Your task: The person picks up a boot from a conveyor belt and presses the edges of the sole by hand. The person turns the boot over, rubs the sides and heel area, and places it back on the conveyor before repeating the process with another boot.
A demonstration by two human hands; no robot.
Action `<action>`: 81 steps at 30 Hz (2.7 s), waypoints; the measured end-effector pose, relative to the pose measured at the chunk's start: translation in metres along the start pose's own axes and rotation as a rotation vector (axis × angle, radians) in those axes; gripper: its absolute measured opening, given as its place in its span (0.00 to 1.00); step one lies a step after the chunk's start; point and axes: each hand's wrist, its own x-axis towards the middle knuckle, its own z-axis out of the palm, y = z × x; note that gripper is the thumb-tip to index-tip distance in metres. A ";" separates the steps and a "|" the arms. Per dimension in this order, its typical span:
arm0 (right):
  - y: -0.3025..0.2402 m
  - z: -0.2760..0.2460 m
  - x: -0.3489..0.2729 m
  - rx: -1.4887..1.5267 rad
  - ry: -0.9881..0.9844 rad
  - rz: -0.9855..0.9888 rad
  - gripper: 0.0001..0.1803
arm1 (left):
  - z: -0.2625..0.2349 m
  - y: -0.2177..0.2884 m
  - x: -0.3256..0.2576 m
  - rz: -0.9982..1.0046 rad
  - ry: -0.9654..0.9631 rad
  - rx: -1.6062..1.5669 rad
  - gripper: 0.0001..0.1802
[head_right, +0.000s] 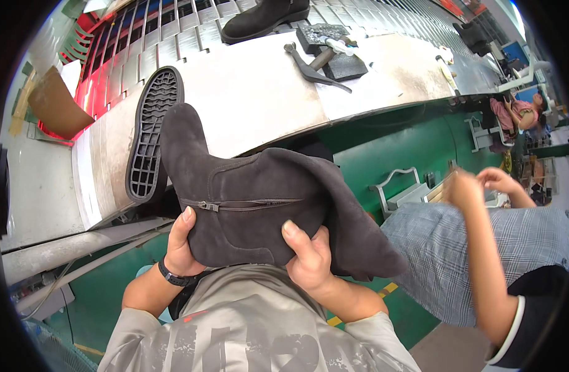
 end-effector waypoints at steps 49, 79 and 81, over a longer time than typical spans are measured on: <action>0.092 -0.096 0.067 0.034 -0.334 0.588 0.31 | -0.068 0.076 0.020 0.208 -0.082 0.372 0.31; 0.100 -0.082 0.064 -0.079 -0.244 0.457 0.32 | -0.069 0.075 -0.004 0.511 -0.041 0.249 0.56; 0.099 -0.080 0.065 -0.047 -0.259 0.458 0.32 | -0.070 0.086 -0.005 0.464 -0.044 0.224 0.60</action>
